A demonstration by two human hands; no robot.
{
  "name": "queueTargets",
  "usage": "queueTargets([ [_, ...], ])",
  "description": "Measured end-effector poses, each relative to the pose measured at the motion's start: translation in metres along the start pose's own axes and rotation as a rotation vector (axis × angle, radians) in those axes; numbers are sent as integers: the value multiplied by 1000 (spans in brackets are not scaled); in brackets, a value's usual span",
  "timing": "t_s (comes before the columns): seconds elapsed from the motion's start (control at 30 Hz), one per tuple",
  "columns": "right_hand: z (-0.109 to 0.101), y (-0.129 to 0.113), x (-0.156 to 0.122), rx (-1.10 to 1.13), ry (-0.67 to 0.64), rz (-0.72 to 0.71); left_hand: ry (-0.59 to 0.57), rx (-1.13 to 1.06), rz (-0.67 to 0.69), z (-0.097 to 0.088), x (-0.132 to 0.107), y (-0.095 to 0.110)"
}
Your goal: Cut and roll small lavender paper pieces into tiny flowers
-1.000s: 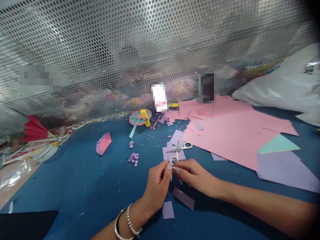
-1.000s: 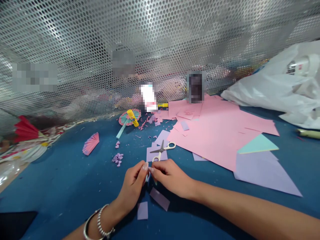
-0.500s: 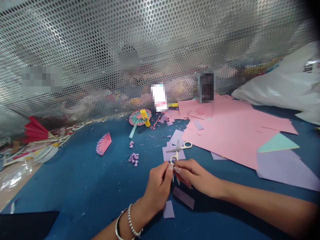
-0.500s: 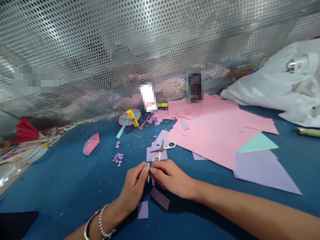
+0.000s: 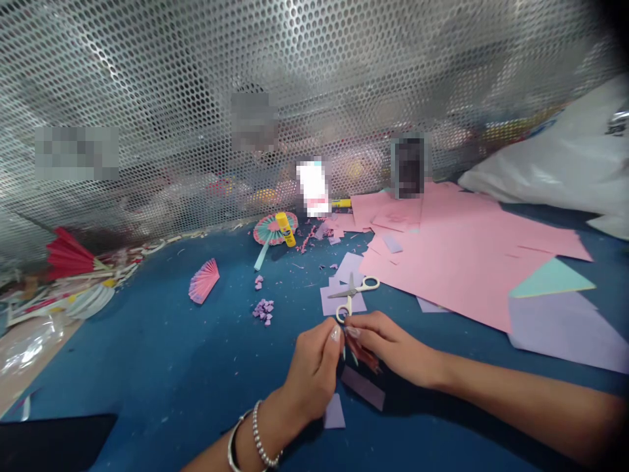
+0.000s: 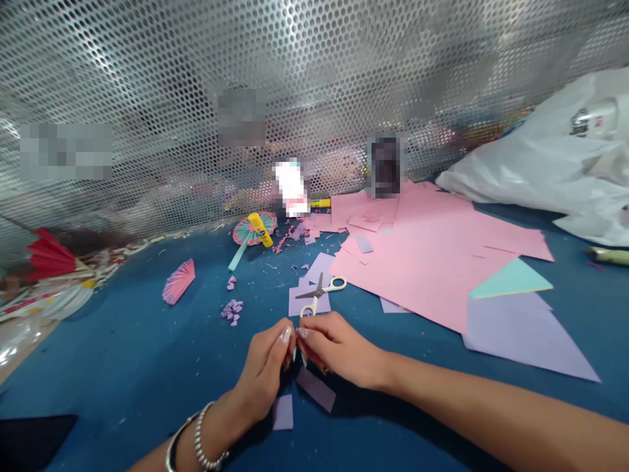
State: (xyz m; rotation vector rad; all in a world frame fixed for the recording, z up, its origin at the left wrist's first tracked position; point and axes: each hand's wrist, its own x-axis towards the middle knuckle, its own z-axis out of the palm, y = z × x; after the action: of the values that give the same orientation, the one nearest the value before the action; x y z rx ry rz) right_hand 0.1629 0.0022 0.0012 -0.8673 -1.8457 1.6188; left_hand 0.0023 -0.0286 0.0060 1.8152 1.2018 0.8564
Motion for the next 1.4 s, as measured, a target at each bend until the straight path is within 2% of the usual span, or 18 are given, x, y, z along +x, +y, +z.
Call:
queueTargets([
  [0.17,-1,-2,1,-37,11,-40,11,-16,-35,2,1,-3],
  [0.3,0,-1,-1,-155,42,-131,-4,-1,-81,3,2,-3],
  [0.43,1,-2,-4,-257,105,-180,11,-3,-68,3,2,-2],
  [0.53,0,-2,-4,-276,127,-174,46,5,-47,3,2,-2],
  [0.67,-1,-2,-3,-221,89,-150,94,46,-26,3,0,-2],
  [0.9,-1,0,-3,-166,55,-113,63,137,51,4,-2,-1],
  [1.17,-1,0,-4,-173,62,-155,59,85,-4,3,0,0],
  [1.27,-1,0,-5,-201,90,-190,112,67,-51,3,-1,-3],
  [1.4,0,0,-4,-256,132,-157,166,86,58,3,-6,-8],
])
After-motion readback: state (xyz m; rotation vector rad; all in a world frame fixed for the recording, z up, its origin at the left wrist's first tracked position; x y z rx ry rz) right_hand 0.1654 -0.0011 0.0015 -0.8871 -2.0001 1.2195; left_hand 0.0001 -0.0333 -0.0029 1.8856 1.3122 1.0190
